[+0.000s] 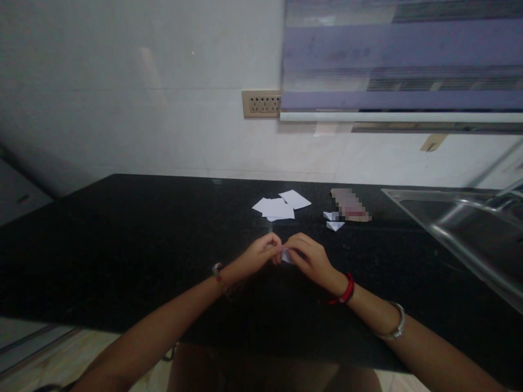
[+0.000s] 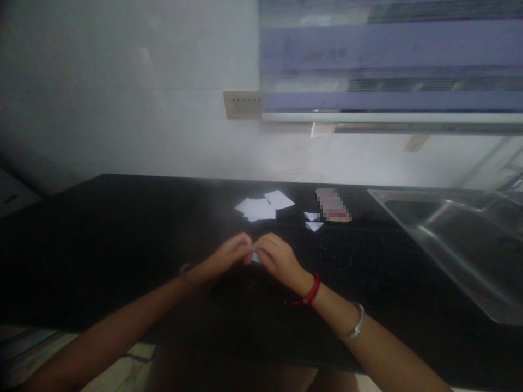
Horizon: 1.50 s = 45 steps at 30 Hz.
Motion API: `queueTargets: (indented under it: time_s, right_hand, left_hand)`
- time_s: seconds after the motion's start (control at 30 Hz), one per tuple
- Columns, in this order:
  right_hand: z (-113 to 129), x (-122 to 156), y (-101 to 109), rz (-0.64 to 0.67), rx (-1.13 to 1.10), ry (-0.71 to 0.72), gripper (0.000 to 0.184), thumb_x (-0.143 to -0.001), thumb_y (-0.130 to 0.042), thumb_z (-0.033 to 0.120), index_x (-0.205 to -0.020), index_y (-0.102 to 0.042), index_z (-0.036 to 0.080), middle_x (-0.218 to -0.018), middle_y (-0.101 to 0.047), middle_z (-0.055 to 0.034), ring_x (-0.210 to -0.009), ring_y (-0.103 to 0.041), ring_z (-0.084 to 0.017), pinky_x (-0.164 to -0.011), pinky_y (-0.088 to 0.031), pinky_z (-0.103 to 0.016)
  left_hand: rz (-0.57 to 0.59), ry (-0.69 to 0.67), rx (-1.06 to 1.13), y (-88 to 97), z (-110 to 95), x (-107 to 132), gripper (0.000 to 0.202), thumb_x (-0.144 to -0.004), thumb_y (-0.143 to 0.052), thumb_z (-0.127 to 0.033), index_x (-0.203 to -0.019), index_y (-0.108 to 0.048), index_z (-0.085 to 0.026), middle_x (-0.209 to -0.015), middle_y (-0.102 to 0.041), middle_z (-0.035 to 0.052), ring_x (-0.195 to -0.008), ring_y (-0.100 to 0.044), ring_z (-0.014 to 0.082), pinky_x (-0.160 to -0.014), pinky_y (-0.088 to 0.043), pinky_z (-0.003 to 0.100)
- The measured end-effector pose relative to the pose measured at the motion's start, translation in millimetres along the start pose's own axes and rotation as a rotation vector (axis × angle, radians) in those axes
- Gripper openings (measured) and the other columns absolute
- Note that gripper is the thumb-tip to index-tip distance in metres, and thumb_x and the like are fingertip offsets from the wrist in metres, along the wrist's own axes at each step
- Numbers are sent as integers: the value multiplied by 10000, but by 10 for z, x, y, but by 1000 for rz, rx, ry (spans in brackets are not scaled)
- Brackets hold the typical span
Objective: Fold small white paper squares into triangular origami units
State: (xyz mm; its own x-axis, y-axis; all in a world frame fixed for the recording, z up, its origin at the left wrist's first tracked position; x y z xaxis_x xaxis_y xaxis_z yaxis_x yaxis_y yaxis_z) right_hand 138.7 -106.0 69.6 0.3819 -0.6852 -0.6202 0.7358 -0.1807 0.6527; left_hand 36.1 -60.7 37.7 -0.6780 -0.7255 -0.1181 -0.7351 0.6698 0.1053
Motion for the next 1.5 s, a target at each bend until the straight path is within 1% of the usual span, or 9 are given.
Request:
queueTargets:
  time_s: [0.23, 0.47, 0.6, 0.9, 1.07, 1.17, 1.27, 1.37, 1.5]
  right_hand:
    - [-12, -23, -12, 9, -64, -46, 158, -793, -419, 119, -869, -543, 181, -786, -543, -41, -752, -505, -135, -663, -420, -260]
    - [-69, -31, -33, 13, -110, -83, 100, -778, -457, 134, -794, -545, 177, -766, -512, -34, -726, -494, -131, -629, -412, -253]
    - [-66, -37, -37, 35, -108, -98, 65, -779, -488, 184, -794, -551, 177, -770, -503, -34, -695, -487, -122, -589, -404, -235]
    - [-99, -10, -71, 76, -162, -85, 53, -751, -518, 180, -795, -547, 179, -799, -485, -30, -656, -474, -106, -546, -400, -215]
    - [-95, -9, -41, 24, -140, -100, 57, -761, -518, 211, -770, -563, 177, -747, -488, -25, -624, -469, -105, -531, -391, -218]
    - [-99, -11, 7, -56, -101, -137, 62, -757, -514, 198, -741, -568, 170, -709, -491, -24, -611, -472, -109, -525, -388, -223]
    - [-126, -6, 47, -126, -76, -180, 49, -741, -522, 180, -724, -566, 166, -693, -484, -20, -596, -470, -109, -511, -383, -223]
    - [-145, -6, 36, -119, -84, -191, 45, -731, -528, 178, -718, -570, 166, -708, -476, -20, -585, -464, -101, -505, -383, -220]
    - [-149, -9, 2, -81, -122, -190, 46, -719, -540, 183, -715, -581, 161, -735, -469, -22, -575, -461, -92, -498, -386, -216]
  left_hand:
    - [66, -4, 68, -4, 18, -3, 262, -740, -515, -388, -716, -440, -138, -576, -488, -34, -542, -484, 76, -539, -379, 204]
    - [55, 23, 39, 9, 86, -18, 281, -734, -512, -412, -707, -437, -142, -576, -462, -40, -533, -457, 71, -535, -366, 201]
    - [58, 11, 30, 18, 99, -16, 287, -730, -513, -419, -712, -435, -143, -589, -448, -42, -539, -447, 72, -532, -354, 197]
    - [105, 23, 59, -16, 95, -2, 272, -743, -493, -403, -707, -431, -141, -584, -406, -48, -514, -384, 61, -499, -296, 184]
    - [71, 18, 36, -2, 99, 7, 228, -776, -451, -373, -752, -424, -148, -591, -405, -50, -516, -388, 59, -494, -295, 177]
    - [-3, -38, -54, 13, 53, 24, 217, -749, -494, -357, -807, -417, -163, -642, -424, -47, -540, -405, 59, -505, -319, 173]
    - [-83, -79, -271, 18, 1, 42, 223, -699, -564, -314, -806, -442, -162, -695, -452, -35, -573, -430, 63, -512, -341, 170]
    - [-160, -95, -463, 31, -40, 53, 130, -735, -513, -268, -787, -478, -154, -663, -476, -29, -570, -446, 71, -518, -360, 177]
    - [-180, -201, -664, 9, -119, 67, 90, -751, -474, -200, -814, -521, -157, -678, -501, -15, -592, -457, 83, -543, -371, 191]
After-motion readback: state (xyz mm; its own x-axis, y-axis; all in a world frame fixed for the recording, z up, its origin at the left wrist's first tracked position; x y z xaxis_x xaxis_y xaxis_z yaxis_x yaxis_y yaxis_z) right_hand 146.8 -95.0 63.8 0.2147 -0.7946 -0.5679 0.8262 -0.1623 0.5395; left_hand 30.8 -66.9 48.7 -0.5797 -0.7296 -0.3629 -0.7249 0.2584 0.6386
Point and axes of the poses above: each hand's wrist, its own x-axis away from the middle knuckle, its own y-axis out of the back of the hand, z = x × y, the point moved 6 cm from there along -x, towards the middle knuckle
